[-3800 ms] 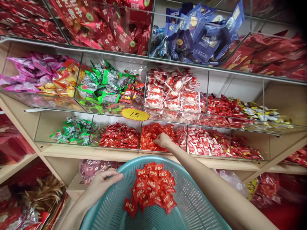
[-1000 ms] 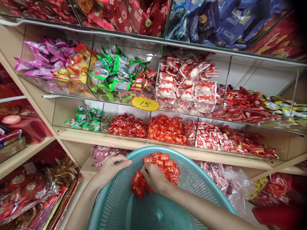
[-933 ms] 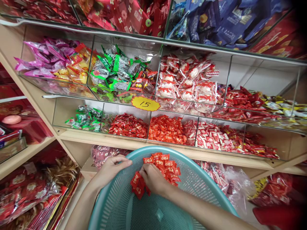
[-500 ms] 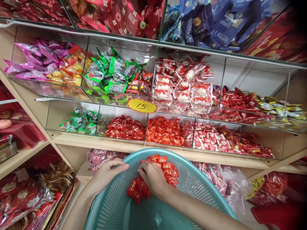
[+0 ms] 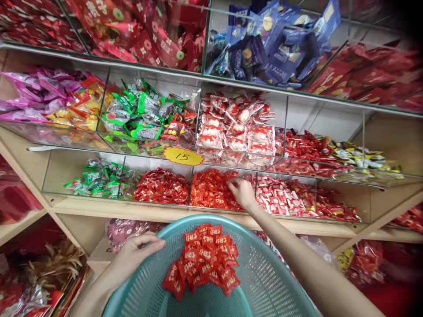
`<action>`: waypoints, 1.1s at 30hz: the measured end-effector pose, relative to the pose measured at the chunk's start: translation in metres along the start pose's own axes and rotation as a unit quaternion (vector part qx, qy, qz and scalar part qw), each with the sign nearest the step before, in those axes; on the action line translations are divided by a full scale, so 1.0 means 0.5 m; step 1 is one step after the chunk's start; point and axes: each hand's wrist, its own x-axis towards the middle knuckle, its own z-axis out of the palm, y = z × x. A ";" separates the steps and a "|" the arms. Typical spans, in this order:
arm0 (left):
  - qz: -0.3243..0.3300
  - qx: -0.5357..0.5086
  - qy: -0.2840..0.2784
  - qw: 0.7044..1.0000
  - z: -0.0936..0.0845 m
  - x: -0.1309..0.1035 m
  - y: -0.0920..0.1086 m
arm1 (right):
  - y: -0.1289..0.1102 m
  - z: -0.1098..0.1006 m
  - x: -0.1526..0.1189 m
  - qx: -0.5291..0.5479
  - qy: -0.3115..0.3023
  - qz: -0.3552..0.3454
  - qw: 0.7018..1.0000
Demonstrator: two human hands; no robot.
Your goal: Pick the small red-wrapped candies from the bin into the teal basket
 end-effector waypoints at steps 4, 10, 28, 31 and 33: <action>-0.015 -0.002 0.003 1.000 0.000 0.003 0.004 | -0.004 0.032 0.006 -0.040 0.026 -0.028 0.998; -0.024 0.024 0.010 0.999 0.001 0.001 0.020 | -0.002 0.054 -0.002 -0.118 -0.003 -0.036 0.992; -0.057 0.036 0.013 0.998 0.006 -0.001 0.034 | 0.004 0.057 -0.002 -0.184 -0.059 -0.025 0.981; -0.052 0.042 0.010 0.998 0.005 -0.001 0.031 | 0.002 0.053 -0.006 -0.182 -0.036 -0.042 0.982; -0.051 0.044 0.010 0.998 0.005 -0.003 0.029 | 0.000 0.051 -0.008 -0.182 -0.015 -0.053 0.982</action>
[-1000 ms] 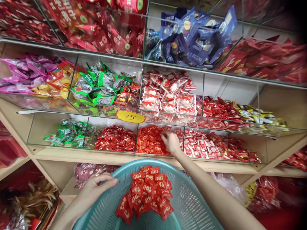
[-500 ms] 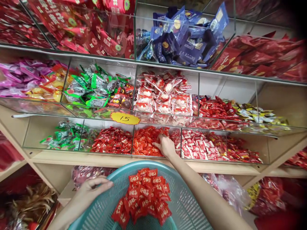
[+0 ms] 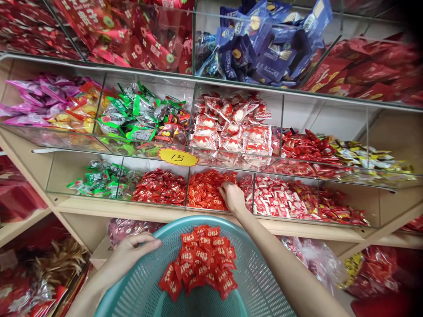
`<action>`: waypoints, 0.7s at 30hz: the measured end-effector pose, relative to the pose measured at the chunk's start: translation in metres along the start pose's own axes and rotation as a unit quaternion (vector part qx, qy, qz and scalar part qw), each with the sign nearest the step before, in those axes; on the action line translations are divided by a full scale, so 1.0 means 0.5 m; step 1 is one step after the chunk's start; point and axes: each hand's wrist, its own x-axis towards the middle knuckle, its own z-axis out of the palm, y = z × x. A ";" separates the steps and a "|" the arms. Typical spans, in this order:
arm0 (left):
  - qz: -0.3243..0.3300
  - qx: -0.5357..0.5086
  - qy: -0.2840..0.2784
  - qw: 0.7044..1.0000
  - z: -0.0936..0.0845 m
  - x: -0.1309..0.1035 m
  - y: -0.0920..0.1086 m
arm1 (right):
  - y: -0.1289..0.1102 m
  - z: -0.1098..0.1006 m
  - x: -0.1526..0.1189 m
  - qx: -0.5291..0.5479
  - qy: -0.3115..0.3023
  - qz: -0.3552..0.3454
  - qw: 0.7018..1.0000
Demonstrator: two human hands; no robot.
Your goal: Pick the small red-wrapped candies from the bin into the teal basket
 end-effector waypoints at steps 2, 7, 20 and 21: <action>0.001 -0.013 -0.007 1.000 0.000 -0.002 -0.004 | -0.001 -0.002 -0.002 -0.003 0.024 -0.007 1.000; 0.003 -0.057 -0.020 0.998 0.001 -0.003 -0.020 | -0.005 -0.010 -0.008 0.000 0.064 -0.042 0.997; 0.027 -0.108 -0.019 0.994 0.003 -0.001 -0.029 | -0.104 -0.114 -0.182 0.279 0.032 -0.210 0.937; 0.031 -0.104 -0.019 0.994 0.003 -0.001 -0.030 | -0.122 -0.113 -0.196 0.299 -0.006 -0.211 0.931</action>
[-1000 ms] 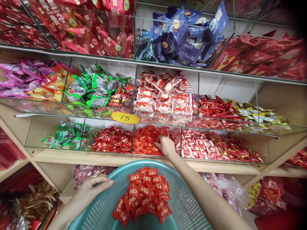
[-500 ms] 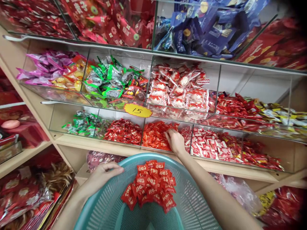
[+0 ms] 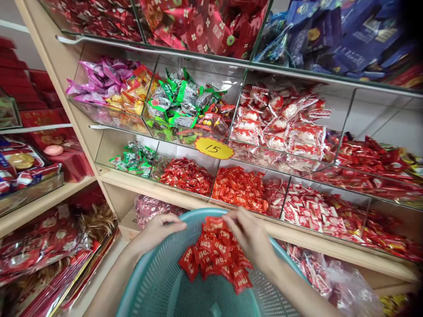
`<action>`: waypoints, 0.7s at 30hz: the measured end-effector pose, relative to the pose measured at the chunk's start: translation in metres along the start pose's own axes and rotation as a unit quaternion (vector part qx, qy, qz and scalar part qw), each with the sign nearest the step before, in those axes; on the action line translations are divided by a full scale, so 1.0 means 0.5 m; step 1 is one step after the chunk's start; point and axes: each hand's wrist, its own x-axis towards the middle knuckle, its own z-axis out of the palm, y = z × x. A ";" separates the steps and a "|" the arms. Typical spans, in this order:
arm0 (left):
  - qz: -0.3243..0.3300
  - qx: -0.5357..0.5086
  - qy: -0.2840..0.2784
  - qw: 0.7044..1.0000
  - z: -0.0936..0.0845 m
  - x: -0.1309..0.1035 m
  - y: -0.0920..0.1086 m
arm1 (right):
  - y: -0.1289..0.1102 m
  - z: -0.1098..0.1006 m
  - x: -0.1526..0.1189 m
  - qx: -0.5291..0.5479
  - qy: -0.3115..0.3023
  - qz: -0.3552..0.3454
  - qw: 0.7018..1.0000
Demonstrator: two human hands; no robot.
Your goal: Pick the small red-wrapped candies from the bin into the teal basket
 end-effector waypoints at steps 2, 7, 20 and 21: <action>0.006 0.006 -0.001 1.000 0.000 0.000 0.000 | -0.026 0.031 -0.006 0.039 -0.057 0.025 0.997; 0.013 0.011 0.005 1.000 -0.001 -0.005 0.001 | -0.031 0.115 0.002 0.096 -0.150 0.076 0.981; 0.015 0.016 0.006 1.000 -0.003 -0.005 0.003 | -0.003 0.192 0.005 0.132 -0.168 0.167 0.963; 0.012 0.016 0.005 1.000 -0.003 -0.005 0.004 | -0.002 0.193 0.005 0.123 -0.164 0.172 0.963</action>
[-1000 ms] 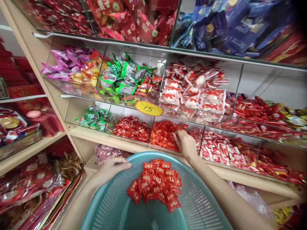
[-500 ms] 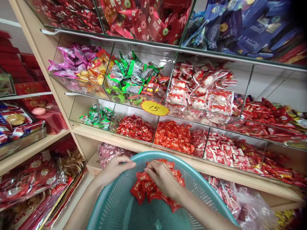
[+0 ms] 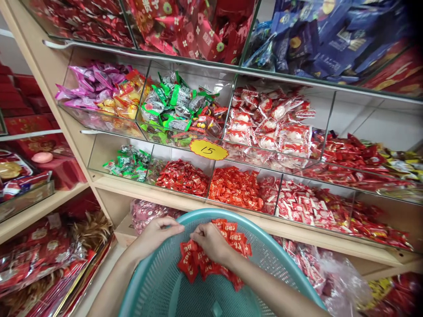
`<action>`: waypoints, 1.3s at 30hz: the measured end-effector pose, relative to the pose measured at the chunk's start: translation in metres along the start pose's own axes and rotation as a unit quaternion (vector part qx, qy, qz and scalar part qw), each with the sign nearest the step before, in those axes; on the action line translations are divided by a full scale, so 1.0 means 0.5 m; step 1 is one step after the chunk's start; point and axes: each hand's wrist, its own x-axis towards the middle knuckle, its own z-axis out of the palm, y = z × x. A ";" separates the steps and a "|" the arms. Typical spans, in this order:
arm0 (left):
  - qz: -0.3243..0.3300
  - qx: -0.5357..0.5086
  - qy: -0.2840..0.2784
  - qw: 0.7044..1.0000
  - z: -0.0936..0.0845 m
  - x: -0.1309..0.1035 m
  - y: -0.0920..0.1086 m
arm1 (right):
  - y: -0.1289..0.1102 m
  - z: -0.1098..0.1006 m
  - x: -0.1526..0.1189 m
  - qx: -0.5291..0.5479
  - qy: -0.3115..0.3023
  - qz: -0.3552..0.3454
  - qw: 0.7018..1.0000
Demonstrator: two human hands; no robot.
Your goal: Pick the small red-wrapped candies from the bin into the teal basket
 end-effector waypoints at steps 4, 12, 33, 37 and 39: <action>-0.004 0.001 0.000 1.000 0.001 -0.001 0.004 | 0.006 0.003 0.003 -0.029 0.026 0.019 0.999; -0.002 0.007 0.007 1.000 0.002 0.003 -0.002 | -0.005 0.002 -0.001 -0.070 0.047 0.035 0.996; 0.000 0.033 0.011 0.999 0.002 0.000 0.002 | 0.061 -0.324 0.092 -0.313 0.264 0.065 0.910; 0.004 0.038 -0.001 0.999 -0.001 -0.002 0.014 | 0.100 -0.320 0.112 -0.403 0.215 0.102 0.884; 0.003 0.042 -0.004 0.999 -0.001 -0.004 0.022 | 0.102 -0.308 0.119 -0.434 0.197 0.087 0.875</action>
